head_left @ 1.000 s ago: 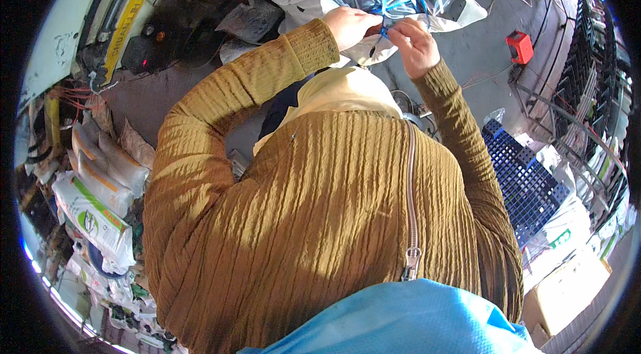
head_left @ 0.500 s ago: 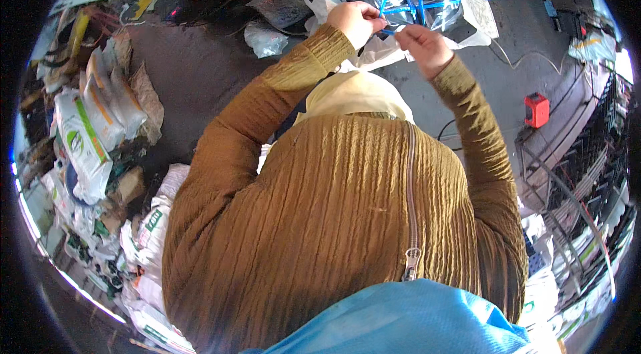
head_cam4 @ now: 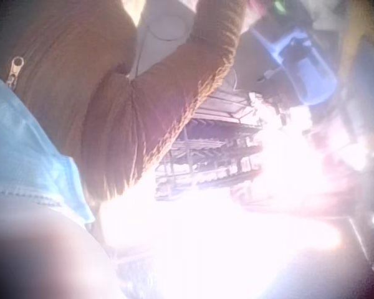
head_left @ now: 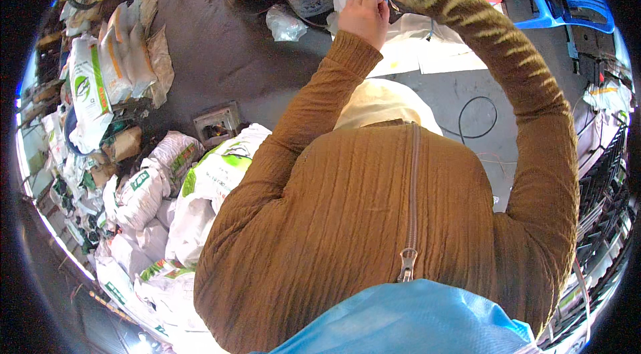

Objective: The person places a black plastic bag inside a larger white sack, then repeatedly ties and adjusts a blue plastic strap around the sack to secure it. The person handles the sack and strap with both hands throughout the clip.

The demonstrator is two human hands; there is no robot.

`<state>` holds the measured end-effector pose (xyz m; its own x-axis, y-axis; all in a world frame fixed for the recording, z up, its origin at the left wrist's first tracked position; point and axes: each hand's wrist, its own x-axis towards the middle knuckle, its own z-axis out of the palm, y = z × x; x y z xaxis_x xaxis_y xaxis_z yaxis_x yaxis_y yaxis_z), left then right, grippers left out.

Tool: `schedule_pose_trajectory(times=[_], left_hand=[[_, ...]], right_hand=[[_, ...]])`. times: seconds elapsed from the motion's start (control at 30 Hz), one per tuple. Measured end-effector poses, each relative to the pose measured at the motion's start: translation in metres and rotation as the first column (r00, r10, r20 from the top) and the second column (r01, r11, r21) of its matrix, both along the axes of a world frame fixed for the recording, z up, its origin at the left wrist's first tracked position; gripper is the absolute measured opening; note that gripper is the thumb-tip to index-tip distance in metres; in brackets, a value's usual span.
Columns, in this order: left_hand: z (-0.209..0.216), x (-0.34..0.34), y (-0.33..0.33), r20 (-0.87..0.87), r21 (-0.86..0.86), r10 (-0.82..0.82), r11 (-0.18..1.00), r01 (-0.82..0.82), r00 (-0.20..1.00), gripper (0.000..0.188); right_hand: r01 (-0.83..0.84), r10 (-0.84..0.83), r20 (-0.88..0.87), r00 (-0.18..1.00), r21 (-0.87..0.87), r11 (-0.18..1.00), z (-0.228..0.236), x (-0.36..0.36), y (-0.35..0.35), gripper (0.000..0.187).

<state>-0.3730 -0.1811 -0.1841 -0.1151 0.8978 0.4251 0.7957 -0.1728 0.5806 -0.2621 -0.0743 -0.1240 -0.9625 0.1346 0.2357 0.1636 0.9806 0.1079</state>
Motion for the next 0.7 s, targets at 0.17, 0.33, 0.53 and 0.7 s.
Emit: schedule_pose_trajectory(times=[0.17, 0.33, 0.53, 0.7], left_hand=[[-0.007, 0.008, 0.001, -0.136, 0.047, 0.071, 0.997, -0.065, 0.988, 0.012], [-0.007, 0.008, 0.003, -0.204, 0.086, 0.065, 0.995, -0.049, 0.977, 0.011], [-0.002, 0.005, 0.005, -0.031, -0.016, 0.052, 0.998, -0.053, 0.998, 0.009], [0.006, -0.002, 0.017, -0.21, -0.083, 0.0, 0.996, -0.018, 0.978, 0.012]], right_hand=[[-0.16, 0.16, -0.014, 0.987, -0.067, 0.985, 0.002, -0.017, 0.015, 0.009], [-0.16, 0.156, -0.046, 0.987, -0.102, 0.982, 0.015, -0.033, 0.006, 0.011], [0.193, -0.334, -0.522, 0.784, -0.307, 0.932, 0.023, 0.005, -0.028, 0.014], [0.585, -0.844, -0.209, 0.493, -0.639, 0.5, -0.034, 0.027, -0.084, 0.019]])
